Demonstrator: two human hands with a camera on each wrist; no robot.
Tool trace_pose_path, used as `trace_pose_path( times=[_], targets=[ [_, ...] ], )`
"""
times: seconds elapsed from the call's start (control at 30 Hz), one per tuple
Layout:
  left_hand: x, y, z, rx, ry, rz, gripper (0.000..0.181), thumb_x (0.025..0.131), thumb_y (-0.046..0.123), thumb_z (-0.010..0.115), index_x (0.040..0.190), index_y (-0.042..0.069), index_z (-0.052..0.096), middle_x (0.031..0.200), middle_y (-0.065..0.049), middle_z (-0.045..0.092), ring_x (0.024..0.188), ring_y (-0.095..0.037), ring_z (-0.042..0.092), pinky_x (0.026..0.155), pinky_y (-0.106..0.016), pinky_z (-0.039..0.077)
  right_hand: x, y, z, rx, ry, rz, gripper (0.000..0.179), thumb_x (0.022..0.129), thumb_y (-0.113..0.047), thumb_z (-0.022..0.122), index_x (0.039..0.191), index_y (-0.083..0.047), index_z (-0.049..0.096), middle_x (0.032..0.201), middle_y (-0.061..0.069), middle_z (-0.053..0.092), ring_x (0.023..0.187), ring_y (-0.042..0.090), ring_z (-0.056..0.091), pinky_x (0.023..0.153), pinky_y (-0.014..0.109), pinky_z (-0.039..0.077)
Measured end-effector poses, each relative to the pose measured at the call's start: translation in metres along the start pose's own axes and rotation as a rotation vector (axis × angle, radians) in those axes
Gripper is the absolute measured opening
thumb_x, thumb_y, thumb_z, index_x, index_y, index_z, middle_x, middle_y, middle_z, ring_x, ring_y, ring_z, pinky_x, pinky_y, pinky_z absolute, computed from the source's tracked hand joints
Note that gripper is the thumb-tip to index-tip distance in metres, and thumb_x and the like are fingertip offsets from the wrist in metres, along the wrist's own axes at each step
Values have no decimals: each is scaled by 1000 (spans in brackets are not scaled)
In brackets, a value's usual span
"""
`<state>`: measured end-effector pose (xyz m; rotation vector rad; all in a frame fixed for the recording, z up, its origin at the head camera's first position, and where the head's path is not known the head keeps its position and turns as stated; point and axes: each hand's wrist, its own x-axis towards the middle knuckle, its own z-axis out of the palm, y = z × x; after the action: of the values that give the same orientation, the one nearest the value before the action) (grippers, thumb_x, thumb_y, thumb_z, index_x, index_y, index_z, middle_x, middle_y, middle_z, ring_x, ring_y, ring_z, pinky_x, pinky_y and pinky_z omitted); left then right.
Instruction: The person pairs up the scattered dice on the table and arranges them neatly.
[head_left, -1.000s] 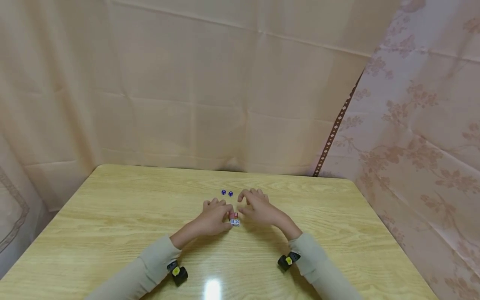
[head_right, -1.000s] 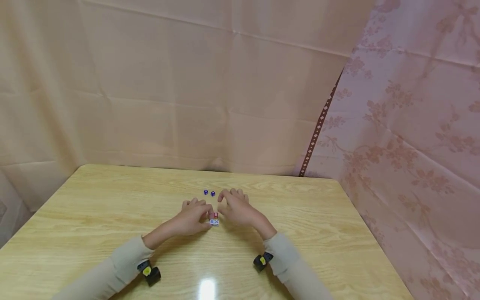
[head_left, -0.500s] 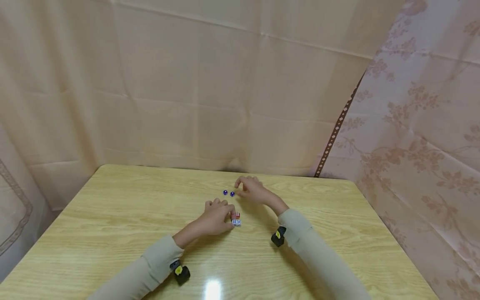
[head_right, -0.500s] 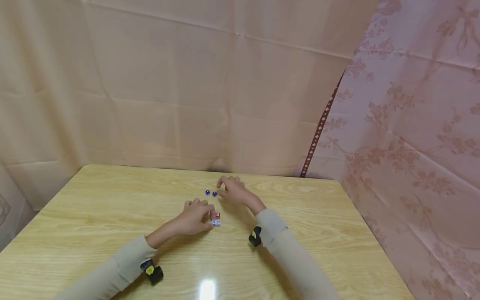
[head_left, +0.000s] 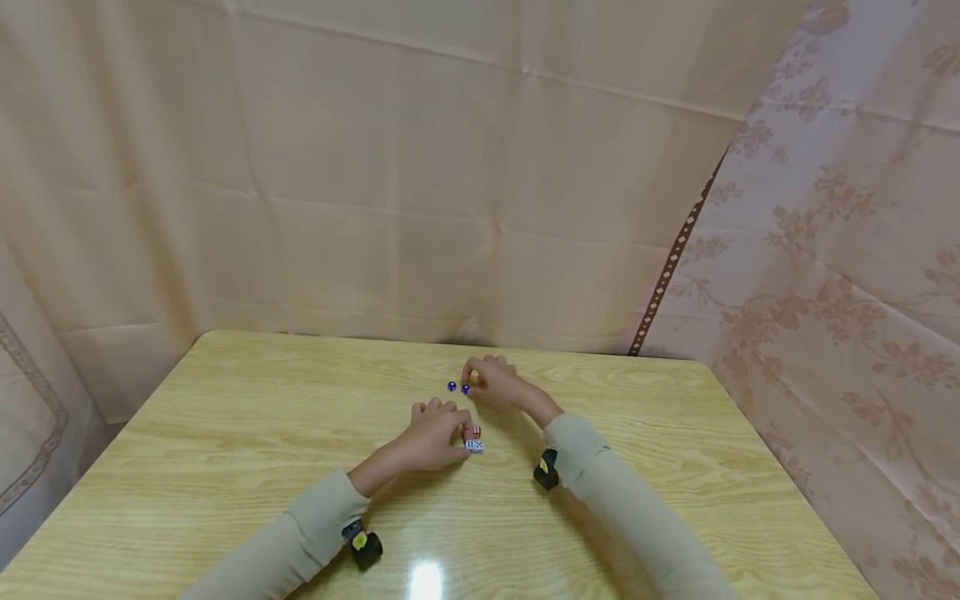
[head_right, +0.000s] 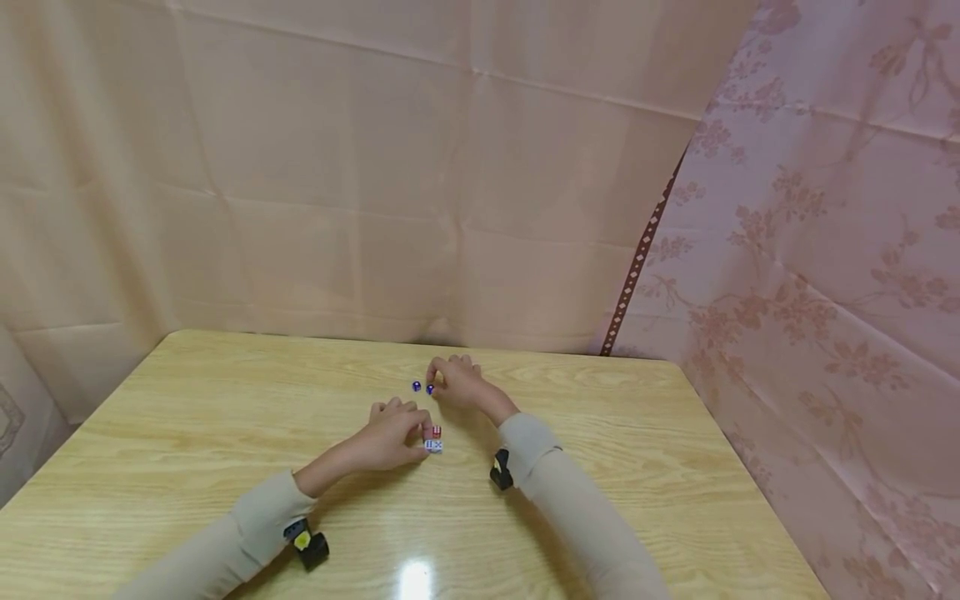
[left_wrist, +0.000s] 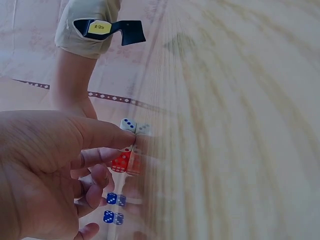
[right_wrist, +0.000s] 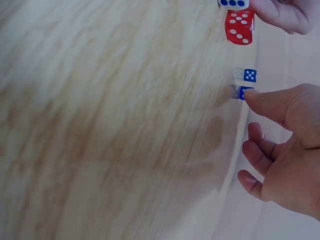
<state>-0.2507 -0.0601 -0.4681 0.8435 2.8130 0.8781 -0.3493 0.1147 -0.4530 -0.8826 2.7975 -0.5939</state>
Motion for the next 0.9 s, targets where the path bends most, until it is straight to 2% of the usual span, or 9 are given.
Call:
trace_pose_path(
  times=[0.43,0.9],
  targets=[
    [0,2,0,4,2,-1,17,85,16,80,88,18,63,83,0,50,83,-21,36,80,-45,20,-3,-5,2,-40,0,18,11,97,-12,67,107,-14,62,95,7,56,94,24,41,81,39,26],
    [0,2,1,14,10,-7,17,84,17,80,90,18,63,82,0,49,82,-21,36,81,-44,21,-24,5,2,-2,4,50,10,97,-15,68,104,-14,62,93,4,56,91,22,42,81,38,28]
  ],
)
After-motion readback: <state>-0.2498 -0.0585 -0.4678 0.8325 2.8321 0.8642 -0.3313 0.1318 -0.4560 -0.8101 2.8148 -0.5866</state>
